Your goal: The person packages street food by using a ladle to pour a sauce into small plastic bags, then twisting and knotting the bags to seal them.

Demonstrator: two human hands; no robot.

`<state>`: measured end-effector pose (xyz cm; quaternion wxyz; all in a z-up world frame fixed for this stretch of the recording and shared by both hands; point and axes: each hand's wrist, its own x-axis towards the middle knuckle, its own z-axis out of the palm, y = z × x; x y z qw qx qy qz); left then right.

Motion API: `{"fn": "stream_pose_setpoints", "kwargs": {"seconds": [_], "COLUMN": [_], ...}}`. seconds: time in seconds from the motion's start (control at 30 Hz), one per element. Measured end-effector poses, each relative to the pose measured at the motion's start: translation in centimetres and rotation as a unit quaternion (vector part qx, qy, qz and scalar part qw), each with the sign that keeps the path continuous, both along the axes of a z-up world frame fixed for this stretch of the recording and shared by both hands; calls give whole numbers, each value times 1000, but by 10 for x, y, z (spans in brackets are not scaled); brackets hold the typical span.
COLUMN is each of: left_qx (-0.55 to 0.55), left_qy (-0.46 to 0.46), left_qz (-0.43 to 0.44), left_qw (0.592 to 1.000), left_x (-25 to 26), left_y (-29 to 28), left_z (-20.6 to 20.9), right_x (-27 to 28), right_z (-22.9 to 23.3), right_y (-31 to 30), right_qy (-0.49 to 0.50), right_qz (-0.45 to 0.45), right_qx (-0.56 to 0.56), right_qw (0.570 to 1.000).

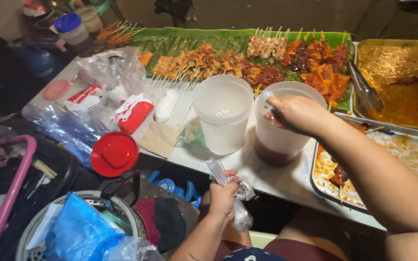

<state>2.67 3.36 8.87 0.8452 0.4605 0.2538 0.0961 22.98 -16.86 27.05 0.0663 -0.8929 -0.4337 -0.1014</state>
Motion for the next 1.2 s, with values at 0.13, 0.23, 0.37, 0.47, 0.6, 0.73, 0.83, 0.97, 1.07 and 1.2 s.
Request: {"fn": "stream_pose_setpoints", "kwargs": {"seconds": [0.13, 0.23, 0.37, 0.47, 0.6, 0.73, 0.83, 0.97, 1.07, 1.2], "left_qx": [-32, -59, -63, -45, -76, -78, -105, -105, -232, -281], "left_qy": [-12, -2, -12, -21, -32, -44, -54, -75, -111, -133], "left_qz": [-10, -49, -75, -107, -114, -111, -125, -152, -203, -243], "left_qw": [999, 997, 995, 993, 990, 990, 985, 980, 945, 919], "left_x": [-3, -4, 2, 10, 23, 31, 38, 55, 68, 79], "left_y": [5, 6, -3, -12, -23, -30, -33, -34, -33, -35], "left_z": [13, 37, 61, 76, 90, 114, 129, 137, 145, 155], "right_x": [0, -36, -24, -35, -58, -68, -65, -69, -73, -96], "right_z": [6, 57, 49, 62, 77, 80, 85, 91, 100, 114], "right_y": [-3, 7, -39, -64, -88, -107, -111, -109, -113, -114], "right_qy": [156, 447, 197, 140, -19, -92, -128, -73, -39, 47], "right_qz": [-60, -232, -203, -186, -25, 15, -2, -33, 1, -5], "right_qx": [-18, 186, 14, 26, 136, 219, 278, 364, 402, 429], "right_qw": [986, 844, 959, 972, 990, 971, 952, 928, 915, 902]}}
